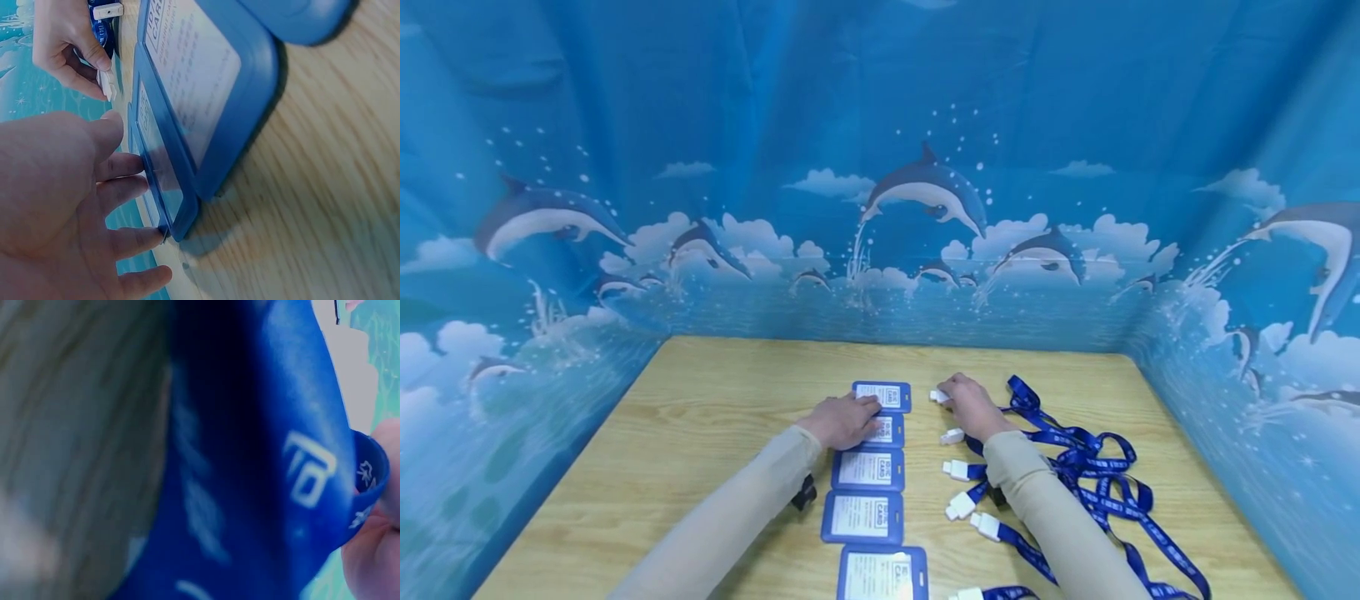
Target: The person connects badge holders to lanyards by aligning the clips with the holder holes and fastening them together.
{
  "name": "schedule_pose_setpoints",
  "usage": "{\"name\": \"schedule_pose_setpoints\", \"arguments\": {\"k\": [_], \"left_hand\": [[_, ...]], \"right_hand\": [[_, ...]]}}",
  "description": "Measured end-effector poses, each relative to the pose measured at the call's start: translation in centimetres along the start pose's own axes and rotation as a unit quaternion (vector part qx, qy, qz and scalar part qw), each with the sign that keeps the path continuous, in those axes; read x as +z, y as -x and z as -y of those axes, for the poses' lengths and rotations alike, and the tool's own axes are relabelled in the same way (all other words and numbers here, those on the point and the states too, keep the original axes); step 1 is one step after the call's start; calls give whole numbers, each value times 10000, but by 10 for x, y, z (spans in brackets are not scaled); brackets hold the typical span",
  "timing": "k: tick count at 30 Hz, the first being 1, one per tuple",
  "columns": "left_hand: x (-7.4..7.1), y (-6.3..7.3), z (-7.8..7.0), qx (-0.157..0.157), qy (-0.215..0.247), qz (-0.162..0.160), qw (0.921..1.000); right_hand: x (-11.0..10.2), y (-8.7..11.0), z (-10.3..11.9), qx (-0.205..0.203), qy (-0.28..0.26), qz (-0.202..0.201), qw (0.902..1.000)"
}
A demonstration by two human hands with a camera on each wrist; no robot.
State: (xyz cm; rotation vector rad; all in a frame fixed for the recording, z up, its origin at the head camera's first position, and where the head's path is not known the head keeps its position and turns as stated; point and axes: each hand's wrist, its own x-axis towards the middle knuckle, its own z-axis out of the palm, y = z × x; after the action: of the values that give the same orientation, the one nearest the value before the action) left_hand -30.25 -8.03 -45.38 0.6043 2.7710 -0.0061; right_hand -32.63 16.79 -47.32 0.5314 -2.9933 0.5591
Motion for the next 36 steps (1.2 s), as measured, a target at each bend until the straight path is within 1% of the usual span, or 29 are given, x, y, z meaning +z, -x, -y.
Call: {"name": "schedule_pose_setpoints", "arguments": {"k": [8, 16, 23, 29, 36], "left_hand": [[2, -1, -2, 80, -15, 3, 10000], [2, -2, -4, 156, -10, -23, 9999], [0, -2, -6, 115, -77, -2, 9999], [0, -3, -7, 85, -91, 29, 9999], [1, -5, -10, 82, -24, -33, 10000]], "right_hand": [[1, -2, 3, 176, 19, 106, 9998], [2, -3, 4, 195, 37, 120, 9997], [4, -5, 7, -9, 109, 108, 9999], [6, -9, 10, 60, 99, 160, 9998], [8, -11, 9, -147, 195, 198, 9995]]}}
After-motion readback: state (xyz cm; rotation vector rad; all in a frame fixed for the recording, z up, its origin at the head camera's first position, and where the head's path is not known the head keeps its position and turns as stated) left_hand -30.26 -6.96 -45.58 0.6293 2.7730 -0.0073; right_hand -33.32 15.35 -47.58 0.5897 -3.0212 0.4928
